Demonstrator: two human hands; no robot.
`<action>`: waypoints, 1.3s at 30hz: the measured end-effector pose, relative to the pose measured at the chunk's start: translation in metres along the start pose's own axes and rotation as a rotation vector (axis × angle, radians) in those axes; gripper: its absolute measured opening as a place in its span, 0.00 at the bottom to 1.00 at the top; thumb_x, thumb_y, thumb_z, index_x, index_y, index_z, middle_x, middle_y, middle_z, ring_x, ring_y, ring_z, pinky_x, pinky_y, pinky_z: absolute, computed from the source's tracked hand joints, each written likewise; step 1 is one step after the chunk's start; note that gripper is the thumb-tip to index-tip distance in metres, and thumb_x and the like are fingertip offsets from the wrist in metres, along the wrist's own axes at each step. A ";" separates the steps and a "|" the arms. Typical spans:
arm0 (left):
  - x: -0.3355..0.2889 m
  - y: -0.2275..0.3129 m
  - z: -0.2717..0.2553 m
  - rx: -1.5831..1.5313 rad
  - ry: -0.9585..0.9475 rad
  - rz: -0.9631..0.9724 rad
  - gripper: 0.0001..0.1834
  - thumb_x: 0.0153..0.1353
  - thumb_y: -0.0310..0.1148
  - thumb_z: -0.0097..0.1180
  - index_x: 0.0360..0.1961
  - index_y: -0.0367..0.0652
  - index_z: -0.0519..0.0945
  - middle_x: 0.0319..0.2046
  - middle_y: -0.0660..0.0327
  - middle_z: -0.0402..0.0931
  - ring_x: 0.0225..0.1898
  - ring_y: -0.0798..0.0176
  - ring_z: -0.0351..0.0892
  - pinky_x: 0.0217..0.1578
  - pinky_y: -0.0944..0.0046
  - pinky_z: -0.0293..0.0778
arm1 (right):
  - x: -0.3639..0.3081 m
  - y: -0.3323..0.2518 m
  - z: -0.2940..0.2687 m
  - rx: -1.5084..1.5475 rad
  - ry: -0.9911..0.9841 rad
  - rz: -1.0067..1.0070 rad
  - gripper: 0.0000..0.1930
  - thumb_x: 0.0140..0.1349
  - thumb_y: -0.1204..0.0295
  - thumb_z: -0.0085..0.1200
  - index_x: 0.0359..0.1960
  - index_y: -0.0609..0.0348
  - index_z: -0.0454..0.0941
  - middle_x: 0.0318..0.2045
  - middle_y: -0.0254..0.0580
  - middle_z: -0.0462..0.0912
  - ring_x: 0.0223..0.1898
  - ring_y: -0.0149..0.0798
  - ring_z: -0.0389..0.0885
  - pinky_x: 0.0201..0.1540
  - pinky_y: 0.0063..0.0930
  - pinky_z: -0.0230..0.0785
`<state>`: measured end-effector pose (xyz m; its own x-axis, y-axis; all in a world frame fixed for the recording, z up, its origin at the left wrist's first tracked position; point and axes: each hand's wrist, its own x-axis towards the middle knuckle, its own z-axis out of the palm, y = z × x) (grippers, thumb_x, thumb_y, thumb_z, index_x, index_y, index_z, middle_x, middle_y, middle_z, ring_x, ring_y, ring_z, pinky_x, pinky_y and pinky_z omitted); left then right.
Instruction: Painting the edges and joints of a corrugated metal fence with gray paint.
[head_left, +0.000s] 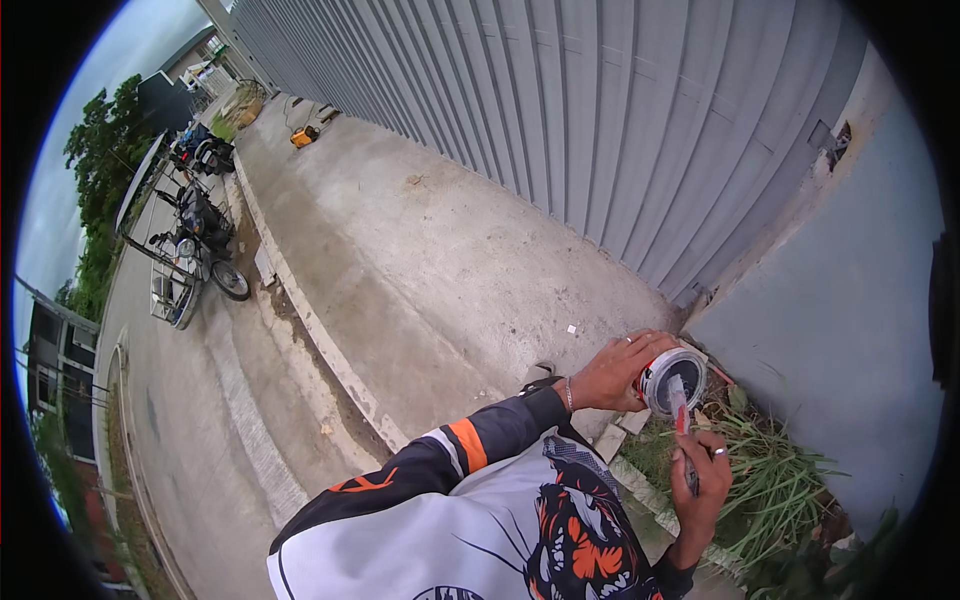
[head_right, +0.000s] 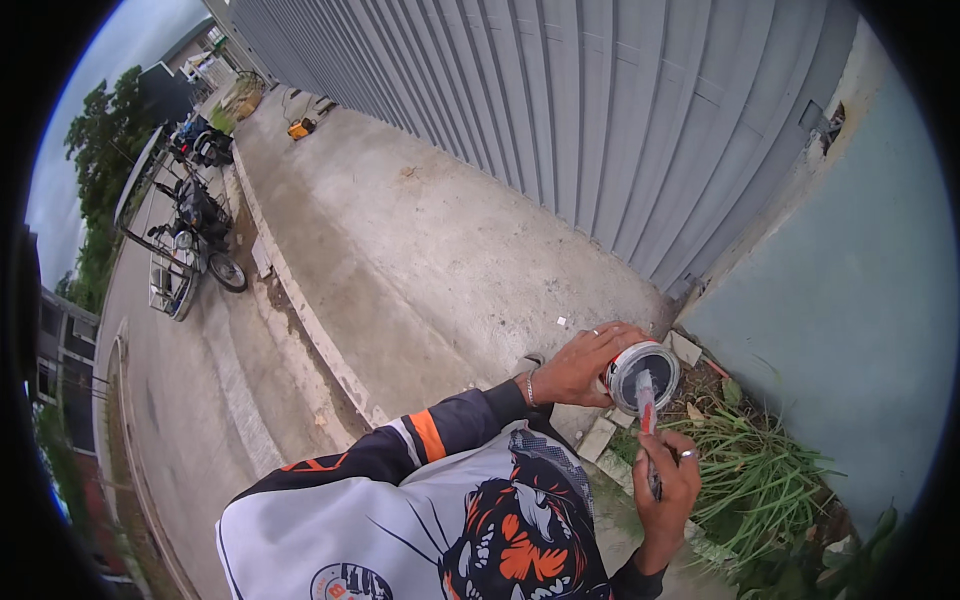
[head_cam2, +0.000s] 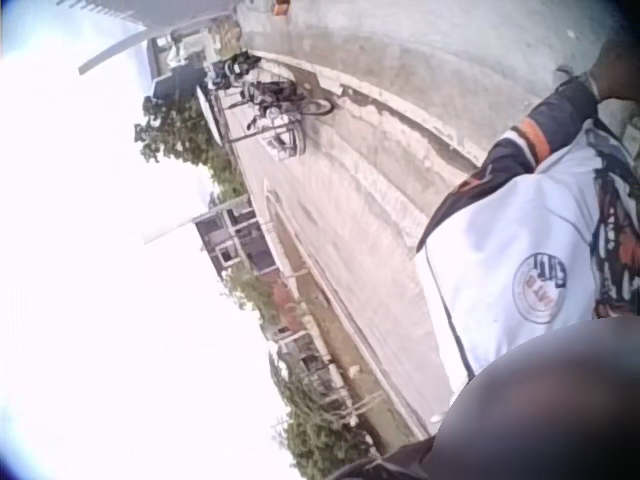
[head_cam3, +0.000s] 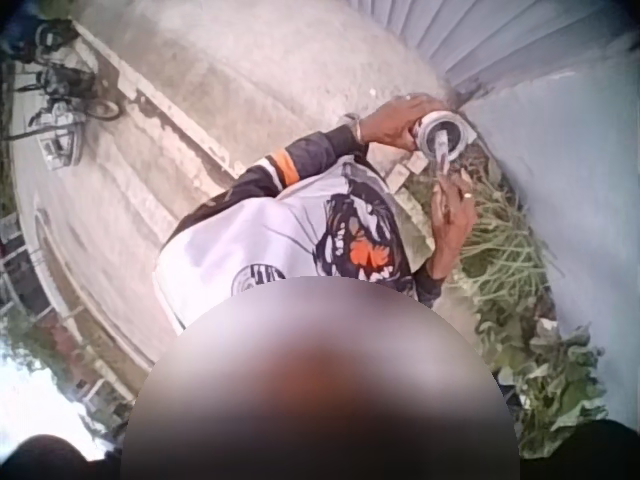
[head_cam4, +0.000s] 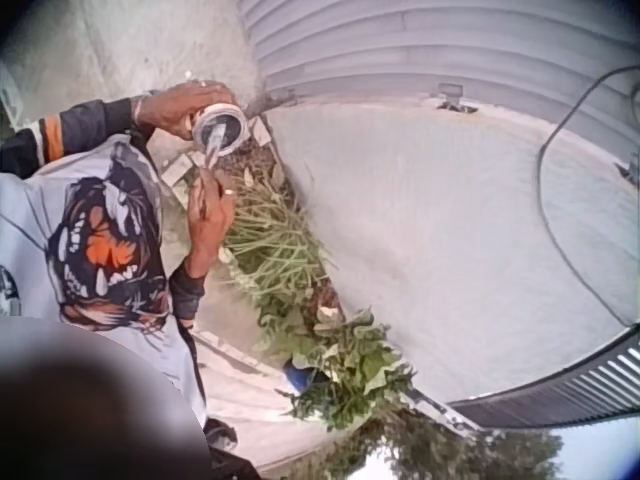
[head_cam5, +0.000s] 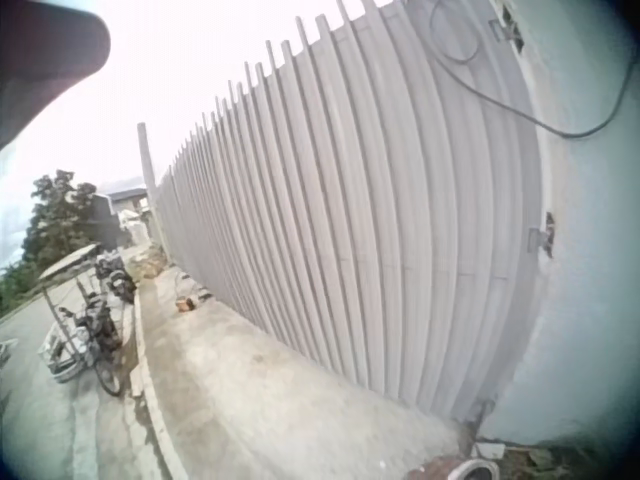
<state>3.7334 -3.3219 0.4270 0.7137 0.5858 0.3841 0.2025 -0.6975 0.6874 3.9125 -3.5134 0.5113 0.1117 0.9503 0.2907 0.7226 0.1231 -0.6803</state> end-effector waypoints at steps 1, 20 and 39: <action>0.002 -0.002 -0.001 0.014 -0.012 0.001 0.57 0.42 0.36 0.79 0.75 0.47 0.62 0.71 0.52 0.66 0.74 0.41 0.63 0.69 0.45 0.65 | 0.002 -0.002 0.000 0.010 0.042 -0.007 0.17 0.57 0.85 0.63 0.48 0.60 0.88 0.45 0.49 0.81 0.43 0.48 0.83 0.45 0.38 0.76; 0.077 -0.115 0.057 -0.216 -0.225 -0.025 0.53 0.41 0.36 0.83 0.70 0.44 0.68 0.67 0.52 0.71 0.71 0.42 0.67 0.72 0.44 0.63 | 0.047 0.048 0.061 0.095 0.214 0.449 0.23 0.60 0.83 0.63 0.59 0.61 0.83 0.50 0.54 0.85 0.48 0.53 0.85 0.51 0.41 0.78; 0.023 -0.392 0.270 -0.131 -0.192 -0.136 0.66 0.37 0.39 0.89 0.75 0.40 0.58 0.69 0.45 0.67 0.73 0.39 0.65 0.74 0.45 0.61 | 0.039 0.312 0.286 0.164 0.110 0.399 0.25 0.49 0.76 0.75 0.52 0.55 0.88 0.42 0.42 0.79 0.41 0.44 0.82 0.40 0.37 0.78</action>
<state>3.8517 -3.1465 -0.0003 0.8021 0.5732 0.1674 0.2261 -0.5509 0.8033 3.9467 -3.3561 0.1182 0.4383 0.8976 0.0471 0.4915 -0.1955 -0.8487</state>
